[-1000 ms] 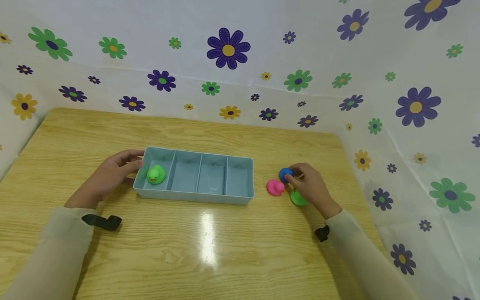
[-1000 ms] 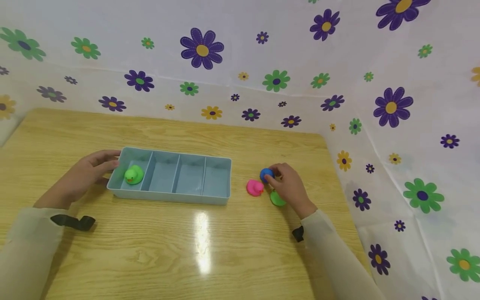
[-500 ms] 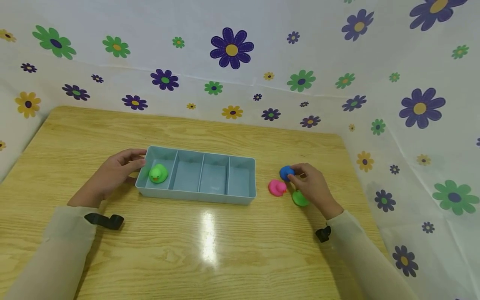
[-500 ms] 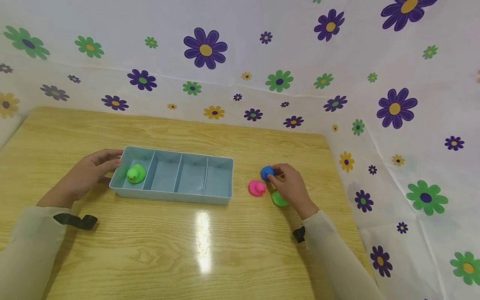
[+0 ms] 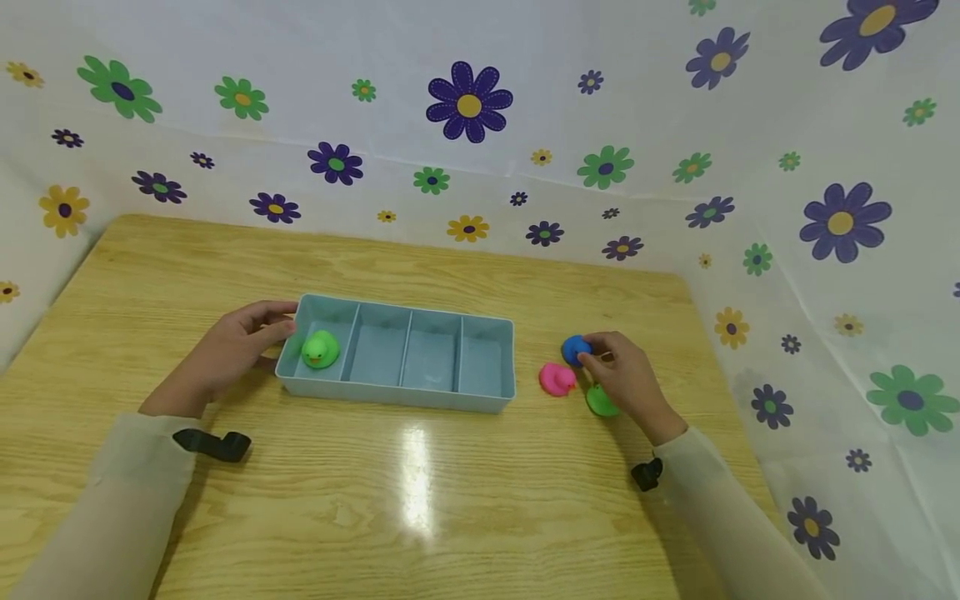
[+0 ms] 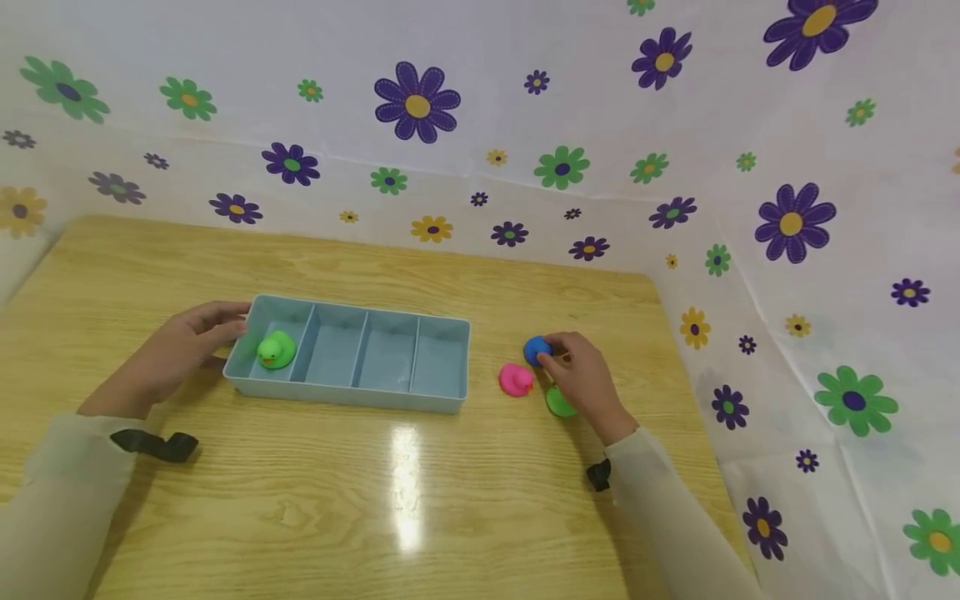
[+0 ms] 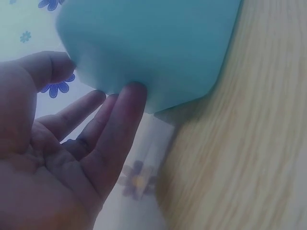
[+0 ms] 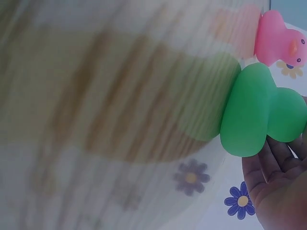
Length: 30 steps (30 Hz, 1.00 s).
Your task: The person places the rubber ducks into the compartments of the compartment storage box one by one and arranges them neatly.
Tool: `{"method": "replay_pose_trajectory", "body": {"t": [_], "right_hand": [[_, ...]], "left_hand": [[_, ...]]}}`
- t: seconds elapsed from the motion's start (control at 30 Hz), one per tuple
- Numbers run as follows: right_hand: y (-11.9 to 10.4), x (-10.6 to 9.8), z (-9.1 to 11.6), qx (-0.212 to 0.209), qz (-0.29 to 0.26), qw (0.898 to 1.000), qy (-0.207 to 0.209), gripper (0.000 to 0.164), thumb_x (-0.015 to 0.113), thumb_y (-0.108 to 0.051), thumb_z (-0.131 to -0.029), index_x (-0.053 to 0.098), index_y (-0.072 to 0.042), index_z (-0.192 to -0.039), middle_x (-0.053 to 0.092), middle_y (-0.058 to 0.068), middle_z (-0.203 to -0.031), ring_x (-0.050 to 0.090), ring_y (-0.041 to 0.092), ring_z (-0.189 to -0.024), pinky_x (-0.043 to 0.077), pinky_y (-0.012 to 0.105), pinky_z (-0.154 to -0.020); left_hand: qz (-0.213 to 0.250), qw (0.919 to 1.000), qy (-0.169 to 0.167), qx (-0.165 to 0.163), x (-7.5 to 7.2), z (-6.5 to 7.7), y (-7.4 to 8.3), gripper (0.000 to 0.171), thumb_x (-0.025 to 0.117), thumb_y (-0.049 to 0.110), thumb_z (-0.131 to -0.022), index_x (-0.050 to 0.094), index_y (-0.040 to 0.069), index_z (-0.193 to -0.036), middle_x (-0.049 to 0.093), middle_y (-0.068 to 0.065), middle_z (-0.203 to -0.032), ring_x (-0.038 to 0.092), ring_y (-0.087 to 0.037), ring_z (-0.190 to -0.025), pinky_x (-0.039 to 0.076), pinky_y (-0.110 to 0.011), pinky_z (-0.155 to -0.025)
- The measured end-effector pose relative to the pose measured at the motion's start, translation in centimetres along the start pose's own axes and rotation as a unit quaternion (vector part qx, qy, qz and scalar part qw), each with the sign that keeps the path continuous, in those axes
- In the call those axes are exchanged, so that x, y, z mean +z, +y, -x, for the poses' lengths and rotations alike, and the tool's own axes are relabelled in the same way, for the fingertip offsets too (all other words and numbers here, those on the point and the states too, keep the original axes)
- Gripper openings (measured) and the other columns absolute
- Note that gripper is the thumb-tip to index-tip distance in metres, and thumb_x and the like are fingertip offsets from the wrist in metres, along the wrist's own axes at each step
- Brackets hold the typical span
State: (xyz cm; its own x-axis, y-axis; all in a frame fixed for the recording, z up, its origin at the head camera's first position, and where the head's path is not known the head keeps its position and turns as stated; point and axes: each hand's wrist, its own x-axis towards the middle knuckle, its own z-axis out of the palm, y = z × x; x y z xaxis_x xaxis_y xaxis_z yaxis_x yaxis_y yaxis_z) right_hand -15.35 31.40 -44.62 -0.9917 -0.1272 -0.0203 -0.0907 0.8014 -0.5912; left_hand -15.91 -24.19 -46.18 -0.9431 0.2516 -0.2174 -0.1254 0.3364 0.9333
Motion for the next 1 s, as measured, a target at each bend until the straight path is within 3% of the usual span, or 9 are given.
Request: {"method": "replay_pose_trajectory", "body": {"t": [0.4, 0.7, 0.83, 1.0], "right_hand": [[0.2, 0.0, 0.0, -0.015, 0.006, 1.000, 0.004, 0.037, 0.065, -0.018, -0.104, 0.061, 0.004, -0.134, 0.064, 0.020, -0.123, 0.064, 0.035, -0.111, 0.054, 0.053, -0.098], [-0.2, -0.2, -0.1, -0.023, 0.017, 1.000, 0.001, 0.037, 0.066, -0.022, -0.104, 0.063, 0.003, -0.131, 0.064, 0.019, -0.124, 0.063, 0.035, -0.113, 0.053, 0.053, -0.099], [-1.6, -0.5, -0.7, -0.048, 0.019, 0.998, 0.021, 0.036, 0.070, -0.021, -0.101, 0.065, 0.003, -0.128, 0.065, 0.019, -0.124, 0.064, 0.035, -0.112, 0.053, 0.053, -0.099], [-5.4, -0.6, -1.8, -0.083, -0.002, 0.995, 0.058, 0.033, 0.073, -0.019, -0.099, 0.068, 0.002, -0.124, 0.068, 0.018, -0.121, 0.065, 0.035, -0.109, 0.054, 0.053, -0.097]], "left_hand": [[-0.022, 0.9996, 0.015, 0.007, 0.4, 0.5, 0.4, 0.060, 0.051, 0.037, -0.110, 0.041, 0.002, -0.156, 0.052, -0.019, -0.132, 0.058, -0.008, -0.107, 0.060, -0.025, -0.082], [-0.046, 0.9986, 0.022, 0.013, 0.7, 0.7, 0.8, 0.061, 0.052, 0.041, -0.109, 0.043, 0.001, -0.154, 0.052, -0.021, -0.129, 0.060, -0.017, -0.102, 0.063, -0.033, -0.074], [-0.058, 0.9978, 0.027, 0.015, 0.7, 0.9, 1.1, 0.060, 0.051, 0.041, -0.109, 0.044, 0.002, -0.153, 0.053, -0.020, -0.128, 0.060, -0.022, -0.103, 0.063, -0.033, -0.074], [-0.058, 0.9979, 0.025, 0.012, 0.7, 1.0, 1.4, 0.059, 0.050, 0.041, -0.110, 0.044, 0.002, -0.153, 0.053, -0.021, -0.129, 0.059, -0.025, -0.105, 0.063, -0.033, -0.074]]}}
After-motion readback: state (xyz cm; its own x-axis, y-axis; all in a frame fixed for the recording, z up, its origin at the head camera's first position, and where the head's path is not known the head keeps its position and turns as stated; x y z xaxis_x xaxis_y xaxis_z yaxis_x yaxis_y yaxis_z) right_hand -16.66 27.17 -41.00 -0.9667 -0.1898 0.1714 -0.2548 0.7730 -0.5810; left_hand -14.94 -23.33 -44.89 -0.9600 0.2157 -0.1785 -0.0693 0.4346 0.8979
